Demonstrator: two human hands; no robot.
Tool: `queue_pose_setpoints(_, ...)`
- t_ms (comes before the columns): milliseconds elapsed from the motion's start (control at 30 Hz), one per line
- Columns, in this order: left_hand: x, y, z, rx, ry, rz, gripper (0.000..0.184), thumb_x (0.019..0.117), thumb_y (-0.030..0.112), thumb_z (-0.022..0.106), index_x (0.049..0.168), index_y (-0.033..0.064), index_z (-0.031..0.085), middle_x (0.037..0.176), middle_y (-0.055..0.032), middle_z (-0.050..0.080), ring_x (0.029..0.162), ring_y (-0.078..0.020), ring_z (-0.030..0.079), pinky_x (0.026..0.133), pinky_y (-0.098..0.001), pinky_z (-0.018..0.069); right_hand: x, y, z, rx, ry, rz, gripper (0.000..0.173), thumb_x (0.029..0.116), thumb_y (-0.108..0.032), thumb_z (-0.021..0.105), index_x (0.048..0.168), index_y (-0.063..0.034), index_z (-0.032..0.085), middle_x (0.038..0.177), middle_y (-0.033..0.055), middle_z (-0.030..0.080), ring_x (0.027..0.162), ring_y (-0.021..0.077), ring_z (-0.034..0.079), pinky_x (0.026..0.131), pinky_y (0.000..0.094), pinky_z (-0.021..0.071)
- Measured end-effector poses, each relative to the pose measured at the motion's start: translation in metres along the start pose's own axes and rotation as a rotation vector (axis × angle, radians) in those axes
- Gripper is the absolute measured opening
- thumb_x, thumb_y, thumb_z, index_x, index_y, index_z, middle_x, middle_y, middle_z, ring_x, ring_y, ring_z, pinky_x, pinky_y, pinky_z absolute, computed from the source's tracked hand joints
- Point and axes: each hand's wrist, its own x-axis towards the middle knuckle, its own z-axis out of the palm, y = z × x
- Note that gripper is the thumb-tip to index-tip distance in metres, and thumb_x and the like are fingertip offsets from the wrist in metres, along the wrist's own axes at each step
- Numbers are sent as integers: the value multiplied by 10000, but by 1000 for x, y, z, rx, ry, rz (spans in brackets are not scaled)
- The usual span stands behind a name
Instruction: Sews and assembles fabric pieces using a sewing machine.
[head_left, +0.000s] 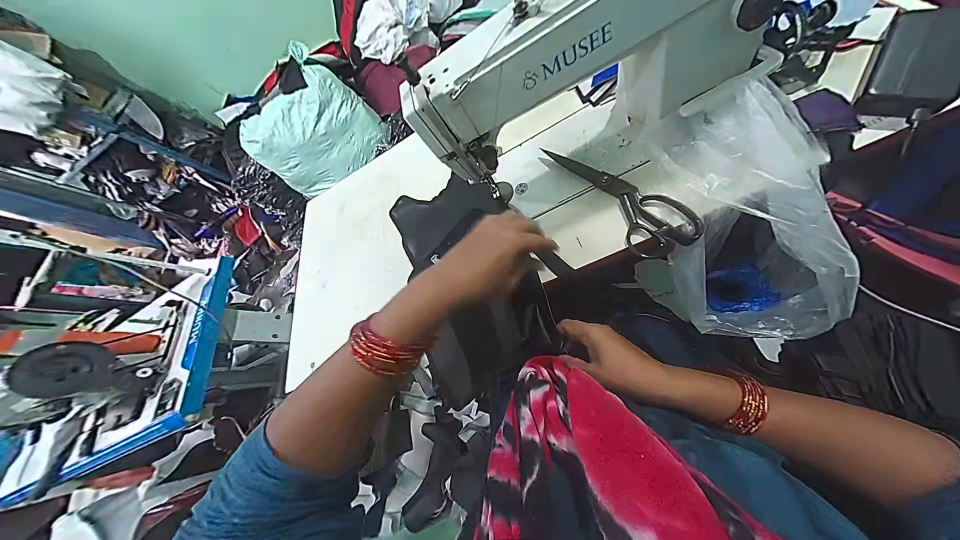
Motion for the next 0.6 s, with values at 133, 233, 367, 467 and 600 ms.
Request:
queue_pose_setpoints(133, 28, 42, 17, -80, -465, 76, 95, 924, 91, 723, 970, 56, 799, 1004, -125, 726, 1013, -283, 679, 888, -478, 529, -8, -5, -1, 34, 67, 34, 221, 975, -148, 623, 1129, 8, 595, 909, 94, 612, 817, 165, 591, 771, 357, 492)
queue_pose_setpoints(233, 32, 34, 24, -110, -507, 128, 78, 899, 69, 742, 840, 41, 784, 902, -116, 705, 927, -257, 673, 838, -438, 534, -15, -3, -3, 69, 96, 55, 256, 963, -131, 621, 1176, 8, 592, 906, 80, 610, 798, 149, 583, 755, 338, 490)
queue_pose_setpoints(367, 24, 26, 31, -119, -371, 243, 108, 897, 69, 730, 795, 44, 755, 821, -88, 687, 891, -242, 667, 813, -407, 530, -18, 0, -3, 87, 108, 71, 304, 963, -122, 619, 1244, -9, 594, 937, 74, 643, 813, 136, 608, 774, 326, 507)
queue_pose_setpoints(467, 13, 27, 30, -120, -352, 235, 102, 916, 55, 692, 823, 25, 722, 821, -92, 672, 878, -253, 663, 799, -417, 532, -18, 2, -3, 68, 111, 79, 308, 961, -130, 612, 1250, -24, 601, 948, 72, 651, 824, 143, 620, 787, 337, 514)
queue_pose_setpoints(600, 4, 36, 15, -114, -633, -29, 129, 1019, 85, 592, 969, -10, 662, 835, -114, 655, 816, -247, 652, 756, -435, 529, -19, -5, -4, 40, 75, 84, 315, 984, -111, 593, 1282, -8, 595, 992, 102, 666, 870, 174, 631, 821, 360, 513)
